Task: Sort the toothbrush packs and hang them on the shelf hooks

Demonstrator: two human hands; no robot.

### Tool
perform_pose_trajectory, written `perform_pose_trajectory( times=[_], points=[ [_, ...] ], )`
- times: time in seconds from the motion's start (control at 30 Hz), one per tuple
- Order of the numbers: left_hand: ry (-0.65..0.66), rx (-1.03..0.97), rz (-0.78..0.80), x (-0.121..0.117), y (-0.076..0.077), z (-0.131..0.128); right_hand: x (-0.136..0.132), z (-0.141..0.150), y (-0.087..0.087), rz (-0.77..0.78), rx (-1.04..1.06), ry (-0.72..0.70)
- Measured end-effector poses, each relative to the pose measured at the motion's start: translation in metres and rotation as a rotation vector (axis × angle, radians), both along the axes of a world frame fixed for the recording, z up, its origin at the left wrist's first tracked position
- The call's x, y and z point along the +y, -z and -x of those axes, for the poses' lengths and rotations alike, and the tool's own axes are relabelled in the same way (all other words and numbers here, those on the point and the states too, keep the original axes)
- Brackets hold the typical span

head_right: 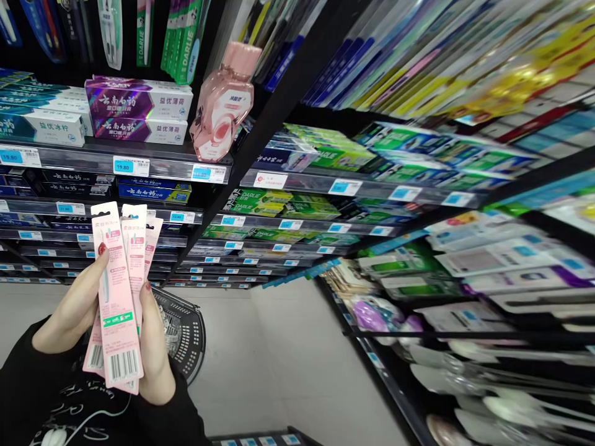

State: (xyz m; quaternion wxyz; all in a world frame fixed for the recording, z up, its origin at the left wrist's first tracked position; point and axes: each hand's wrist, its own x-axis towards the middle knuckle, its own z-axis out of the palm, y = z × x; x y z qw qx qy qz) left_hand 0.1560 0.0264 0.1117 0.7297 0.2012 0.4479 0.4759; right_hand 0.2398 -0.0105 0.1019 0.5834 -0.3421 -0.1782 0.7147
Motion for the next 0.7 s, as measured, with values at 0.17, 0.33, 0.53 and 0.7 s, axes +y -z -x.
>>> perform_pose_trajectory(
  times=[0.17,0.33,0.53,0.7],
  points=[
    [-0.007,0.005,0.006,-0.001,0.002,0.001,-0.003,0.0,0.004,0.024,0.016,-0.044],
    [-0.026,0.011,-0.01,-0.003,0.001,0.002,0.001,-0.002,0.014,-0.086,-0.081,-0.053],
    [-0.119,-0.062,-0.082,-0.004,0.01,0.002,0.009,-0.013,0.021,-0.237,-0.638,-0.083],
    [-0.128,-0.081,-0.063,-0.003,0.028,0.003,0.013,-0.021,0.025,-0.287,-0.896,-0.155]
  ],
)
